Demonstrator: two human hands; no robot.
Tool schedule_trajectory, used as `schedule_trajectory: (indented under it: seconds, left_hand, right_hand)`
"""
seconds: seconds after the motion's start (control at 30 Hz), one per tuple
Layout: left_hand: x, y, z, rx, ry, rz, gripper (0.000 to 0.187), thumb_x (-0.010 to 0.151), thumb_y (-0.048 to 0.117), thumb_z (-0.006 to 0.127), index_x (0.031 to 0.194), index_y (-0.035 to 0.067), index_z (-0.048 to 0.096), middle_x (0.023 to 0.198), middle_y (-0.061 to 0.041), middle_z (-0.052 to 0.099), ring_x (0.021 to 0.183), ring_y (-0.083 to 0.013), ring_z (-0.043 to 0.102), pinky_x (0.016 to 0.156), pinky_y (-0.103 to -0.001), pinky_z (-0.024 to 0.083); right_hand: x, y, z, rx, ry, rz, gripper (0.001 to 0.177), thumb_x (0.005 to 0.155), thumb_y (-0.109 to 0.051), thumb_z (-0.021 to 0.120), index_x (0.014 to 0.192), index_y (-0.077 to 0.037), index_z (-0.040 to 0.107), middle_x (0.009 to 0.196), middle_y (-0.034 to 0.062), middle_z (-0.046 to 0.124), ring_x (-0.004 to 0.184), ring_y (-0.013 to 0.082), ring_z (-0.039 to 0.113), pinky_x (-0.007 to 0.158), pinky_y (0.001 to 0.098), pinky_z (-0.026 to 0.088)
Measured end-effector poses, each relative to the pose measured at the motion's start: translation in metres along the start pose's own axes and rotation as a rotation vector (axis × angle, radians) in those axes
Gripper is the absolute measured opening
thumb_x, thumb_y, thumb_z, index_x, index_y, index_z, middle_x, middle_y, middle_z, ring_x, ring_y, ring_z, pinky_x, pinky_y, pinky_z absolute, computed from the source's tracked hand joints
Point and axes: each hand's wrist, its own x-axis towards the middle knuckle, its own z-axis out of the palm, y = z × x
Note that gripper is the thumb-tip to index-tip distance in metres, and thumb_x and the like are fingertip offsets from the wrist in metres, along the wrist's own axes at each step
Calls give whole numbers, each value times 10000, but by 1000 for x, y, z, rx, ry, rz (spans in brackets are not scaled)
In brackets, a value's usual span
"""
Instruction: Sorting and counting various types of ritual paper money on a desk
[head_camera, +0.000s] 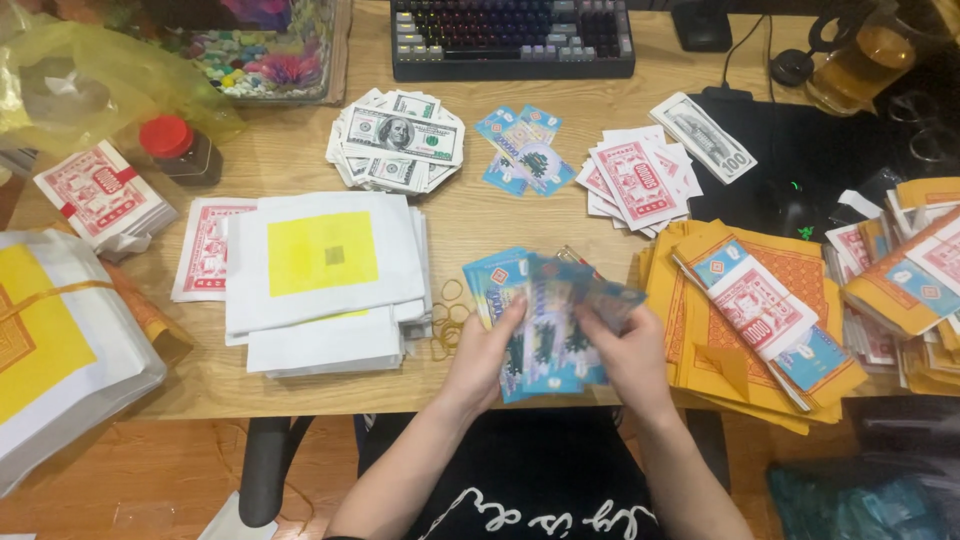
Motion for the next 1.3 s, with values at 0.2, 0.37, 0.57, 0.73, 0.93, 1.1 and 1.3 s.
schedule_trajectory:
  seconds: [0.2, 0.37, 0.57, 0.73, 0.93, 1.1, 1.3]
  left_hand:
    - [2, 10, 1, -18, 101, 21, 444, 844, 200, 758, 1047, -147, 571, 936, -321, 692, 893, -362, 691, 724, -487, 575]
    - [2, -6, -5, 53, 12, 88, 328, 803, 6, 735, 1093, -81, 607, 956, -224, 712, 933, -300, 692, 798, -473, 582]
    - [14, -25, -22, 92, 4, 59, 404, 786, 28, 774, 1131, -79, 593, 976, -259, 706, 920, -370, 706, 839, -498, 569]
    - [-4, -3, -3, 55, 87, 31, 449, 832, 162, 758, 1172, -70, 579, 1038, -222, 696, 982, -286, 666, 847, -460, 553]
    - [-7, 19, 12, 94, 242, 42, 572, 766, 240, 815, 1135, -96, 535, 1069, -198, 560, 1049, -273, 510, 869, -414, 446]
    - [0, 8, -2, 83, 201, 161, 282, 746, 109, 850, 933, -24, 685, 791, -118, 712, 722, -146, 620, 631, -315, 540]
    - [5, 13, 0, 55, 284, 161, 445, 702, 139, 886, 1013, -82, 657, 872, -180, 715, 815, -212, 655, 702, -402, 549]
  right_hand:
    - [5, 2, -29, 173, 69, 97, 299, 784, -59, 783, 1043, 33, 664, 931, 109, 683, 854, 162, 600, 804, 365, 534]
    - [-7, -10, -3, 198, -55, 145, 362, 708, 27, 814, 1037, 51, 665, 903, 136, 713, 843, 176, 637, 767, 367, 551]
    - [-8, 7, 17, 236, -89, 182, 309, 734, -15, 826, 1010, 46, 700, 890, 130, 732, 826, 160, 644, 771, 346, 559]
    - [-1, 18, 21, 238, -10, 183, 233, 804, -63, 785, 998, 39, 706, 888, 97, 713, 829, 133, 613, 753, 311, 547]
    - [4, 0, 15, 211, 36, 196, 228, 833, -92, 768, 1000, 49, 702, 902, 107, 709, 830, 128, 605, 761, 321, 545]
    - [0, 5, 20, 188, -64, 215, 219, 799, -68, 790, 980, 43, 736, 925, 132, 742, 851, 145, 626, 789, 349, 552]
    - [-2, 10, 16, 185, -8, 159, 215, 805, -68, 790, 971, 54, 729, 893, 135, 737, 843, 117, 605, 781, 332, 548]
